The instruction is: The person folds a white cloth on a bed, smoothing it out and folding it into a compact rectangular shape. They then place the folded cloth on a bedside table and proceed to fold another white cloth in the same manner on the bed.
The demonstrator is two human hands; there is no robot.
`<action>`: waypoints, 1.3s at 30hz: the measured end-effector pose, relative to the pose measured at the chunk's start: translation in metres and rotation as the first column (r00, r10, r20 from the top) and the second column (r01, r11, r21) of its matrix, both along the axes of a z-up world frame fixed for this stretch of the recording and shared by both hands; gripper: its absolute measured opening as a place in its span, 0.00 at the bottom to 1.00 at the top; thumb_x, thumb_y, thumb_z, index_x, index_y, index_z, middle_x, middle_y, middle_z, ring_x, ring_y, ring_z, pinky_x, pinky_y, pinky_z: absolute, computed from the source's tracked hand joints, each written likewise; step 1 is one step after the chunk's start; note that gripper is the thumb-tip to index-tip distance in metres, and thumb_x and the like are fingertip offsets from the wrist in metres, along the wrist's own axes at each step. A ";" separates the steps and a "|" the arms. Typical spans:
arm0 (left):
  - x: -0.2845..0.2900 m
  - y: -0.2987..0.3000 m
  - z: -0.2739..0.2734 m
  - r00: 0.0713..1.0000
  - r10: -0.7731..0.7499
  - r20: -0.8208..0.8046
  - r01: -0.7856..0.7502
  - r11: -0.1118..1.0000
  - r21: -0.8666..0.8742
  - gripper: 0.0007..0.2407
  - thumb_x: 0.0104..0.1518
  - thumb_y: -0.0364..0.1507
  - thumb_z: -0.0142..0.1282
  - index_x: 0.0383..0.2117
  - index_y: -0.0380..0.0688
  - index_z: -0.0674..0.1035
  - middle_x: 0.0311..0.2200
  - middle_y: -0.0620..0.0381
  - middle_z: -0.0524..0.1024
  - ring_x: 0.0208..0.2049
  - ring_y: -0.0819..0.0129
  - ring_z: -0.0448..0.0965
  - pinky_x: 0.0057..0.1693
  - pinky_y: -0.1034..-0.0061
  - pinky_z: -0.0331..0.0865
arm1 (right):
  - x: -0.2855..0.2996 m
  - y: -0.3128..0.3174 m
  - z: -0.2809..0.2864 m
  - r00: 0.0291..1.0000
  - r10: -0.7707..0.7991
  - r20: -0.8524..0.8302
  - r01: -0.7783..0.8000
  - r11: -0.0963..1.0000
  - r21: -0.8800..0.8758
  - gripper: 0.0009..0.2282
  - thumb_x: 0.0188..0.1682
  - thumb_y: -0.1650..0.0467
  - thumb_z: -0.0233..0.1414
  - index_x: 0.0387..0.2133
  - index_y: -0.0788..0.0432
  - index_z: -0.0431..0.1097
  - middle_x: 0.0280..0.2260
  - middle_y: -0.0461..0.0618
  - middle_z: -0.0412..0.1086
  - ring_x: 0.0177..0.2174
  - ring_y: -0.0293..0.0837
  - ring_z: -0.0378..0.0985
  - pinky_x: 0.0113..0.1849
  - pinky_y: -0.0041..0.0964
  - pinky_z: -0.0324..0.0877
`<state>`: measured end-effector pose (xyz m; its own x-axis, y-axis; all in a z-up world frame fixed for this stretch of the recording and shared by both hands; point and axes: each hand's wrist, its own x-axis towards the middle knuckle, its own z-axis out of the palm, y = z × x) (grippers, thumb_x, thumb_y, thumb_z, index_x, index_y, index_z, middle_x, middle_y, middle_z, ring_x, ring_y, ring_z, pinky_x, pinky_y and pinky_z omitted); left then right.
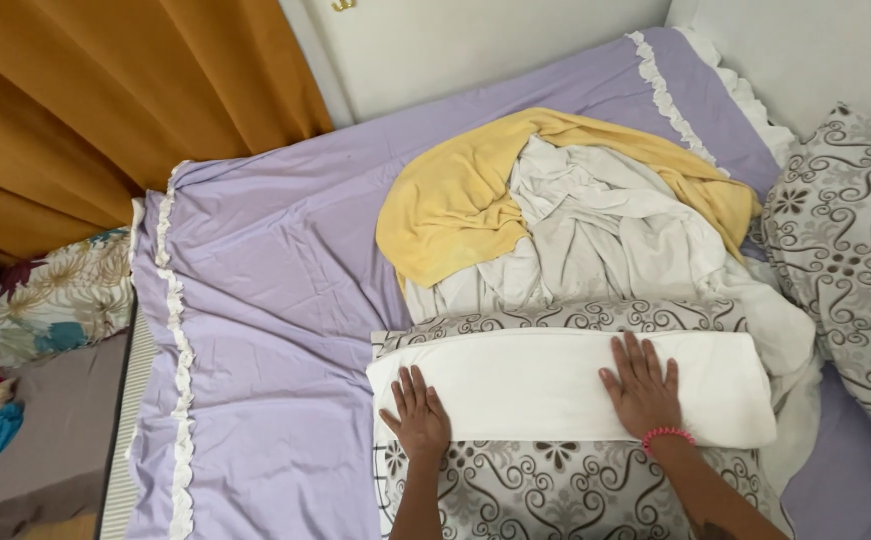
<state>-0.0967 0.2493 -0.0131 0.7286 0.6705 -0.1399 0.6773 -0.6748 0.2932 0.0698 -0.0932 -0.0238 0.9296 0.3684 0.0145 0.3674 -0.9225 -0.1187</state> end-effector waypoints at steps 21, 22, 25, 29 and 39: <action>0.032 -0.118 0.046 0.822 -0.530 0.206 0.544 0.839 -0.014 0.26 0.69 0.43 0.30 0.72 0.50 0.51 0.75 0.55 0.42 0.75 0.57 0.35 0.72 0.50 0.25 | -0.080 0.044 0.033 0.907 0.269 0.323 -0.280 0.960 -0.014 0.30 0.56 0.50 0.24 0.69 0.48 0.36 0.70 0.43 0.30 0.69 0.45 0.27 0.63 0.60 0.31; 0.031 -0.116 0.041 0.821 -0.532 0.206 0.540 0.842 0.020 0.26 0.69 0.43 0.30 0.72 0.51 0.51 0.74 0.56 0.42 0.74 0.57 0.35 0.72 0.50 0.25 | -0.079 0.038 0.034 0.911 0.232 0.341 -0.235 0.971 -0.034 0.29 0.55 0.51 0.23 0.69 0.46 0.35 0.71 0.41 0.30 0.68 0.42 0.27 0.62 0.59 0.30; 0.032 -0.115 0.043 0.826 -0.525 0.204 0.531 0.847 0.028 0.26 0.69 0.43 0.31 0.72 0.52 0.51 0.75 0.57 0.42 0.74 0.57 0.35 0.72 0.51 0.26 | -0.071 0.016 0.026 0.947 0.158 0.278 -0.166 0.986 0.005 0.30 0.54 0.51 0.22 0.69 0.46 0.34 0.71 0.43 0.29 0.68 0.45 0.26 0.62 0.59 0.30; 0.031 -0.114 0.046 0.833 -0.519 0.191 0.528 0.849 0.009 0.26 0.69 0.43 0.30 0.72 0.52 0.50 0.75 0.57 0.41 0.74 0.58 0.35 0.72 0.52 0.26 | -0.056 -0.019 0.014 0.983 0.084 0.165 -0.087 0.996 0.011 0.32 0.55 0.52 0.21 0.73 0.46 0.32 0.74 0.45 0.27 0.67 0.46 0.25 0.62 0.60 0.30; 0.063 -0.140 0.055 0.803 -0.505 0.315 0.384 0.844 0.375 0.25 0.70 0.45 0.28 0.71 0.49 0.53 0.73 0.54 0.44 0.73 0.53 0.37 0.70 0.44 0.23 | -0.034 0.003 0.050 0.990 -0.137 -0.020 0.138 0.989 0.044 0.32 0.56 0.50 0.24 0.71 0.49 0.33 0.72 0.46 0.27 0.69 0.51 0.28 0.61 0.70 0.30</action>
